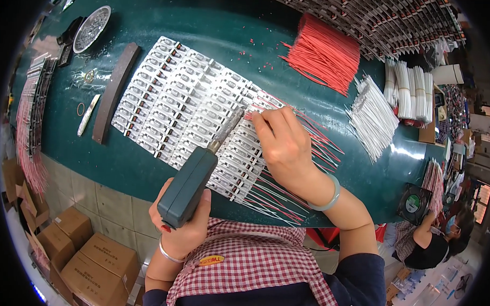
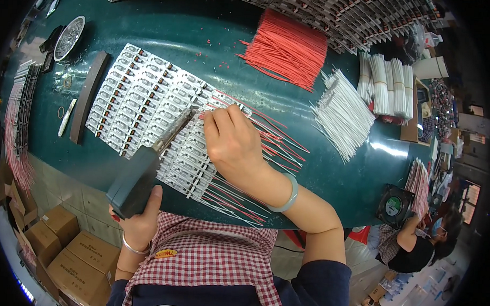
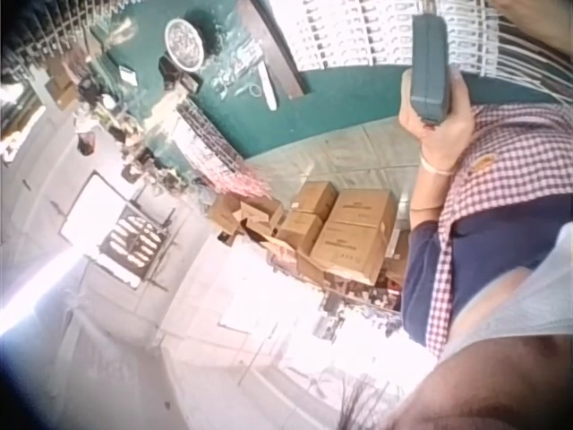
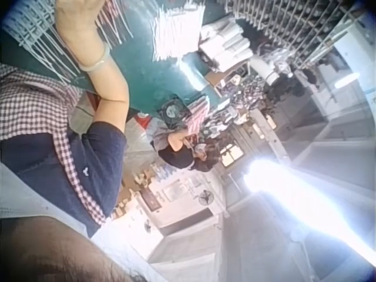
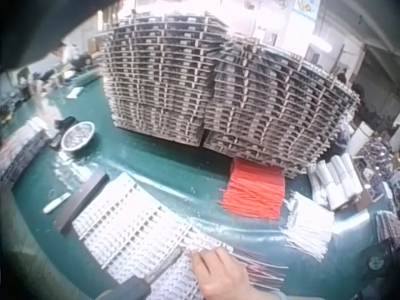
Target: The person assembles electronic strips by applying heat to heat-shrink tubing and soldering electronic components onto wiring harnesses with a heat gun.
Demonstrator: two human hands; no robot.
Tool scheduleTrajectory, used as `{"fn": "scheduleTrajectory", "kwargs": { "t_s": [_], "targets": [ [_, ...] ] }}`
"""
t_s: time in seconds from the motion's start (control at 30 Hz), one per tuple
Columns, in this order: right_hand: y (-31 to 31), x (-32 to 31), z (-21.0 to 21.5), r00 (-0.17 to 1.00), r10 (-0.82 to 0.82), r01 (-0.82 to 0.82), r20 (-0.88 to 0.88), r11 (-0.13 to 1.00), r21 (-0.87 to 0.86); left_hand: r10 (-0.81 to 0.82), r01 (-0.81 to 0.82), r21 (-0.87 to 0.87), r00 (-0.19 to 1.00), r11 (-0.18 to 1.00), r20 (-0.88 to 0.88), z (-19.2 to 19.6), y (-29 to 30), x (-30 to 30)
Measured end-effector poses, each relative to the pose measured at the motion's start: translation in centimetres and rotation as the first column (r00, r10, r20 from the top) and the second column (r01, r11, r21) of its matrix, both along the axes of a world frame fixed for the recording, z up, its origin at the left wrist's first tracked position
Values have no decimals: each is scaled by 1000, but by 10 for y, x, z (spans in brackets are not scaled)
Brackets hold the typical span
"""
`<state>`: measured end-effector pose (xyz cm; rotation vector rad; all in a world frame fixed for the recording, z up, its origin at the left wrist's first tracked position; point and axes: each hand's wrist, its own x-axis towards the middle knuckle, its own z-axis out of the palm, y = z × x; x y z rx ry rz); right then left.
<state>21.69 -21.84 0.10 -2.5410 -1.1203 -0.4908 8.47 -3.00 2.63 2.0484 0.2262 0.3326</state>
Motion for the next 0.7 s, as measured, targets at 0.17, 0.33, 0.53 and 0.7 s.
{"fn": "scheduleTrajectory", "kwargs": {
  "t_s": [0.17, 0.33, 0.53, 0.7],
  "targets": [
    [1, -1, 2, 1000, -3, 3, 0, 1000, 1, 16, -16, -17, 1000, 1000, -13, -3, 3, -9],
    [0, -2, 0, 1000, -4, 4, 3, 1000, 6, 26, -28, -69, 999, 997, -32, -2, 3, -12],
    [-1, -10, 0, 999, 50, -49, -18, 996, 75, 22, -22, -66, 1000, 998, -12, -6, 4, -15],
    [2, -11, 0, 998, 50, -48, -32, 998, 46, -1, 1, -9, 1000, 1000, 4, -2, 4, -12]
  ]
}}
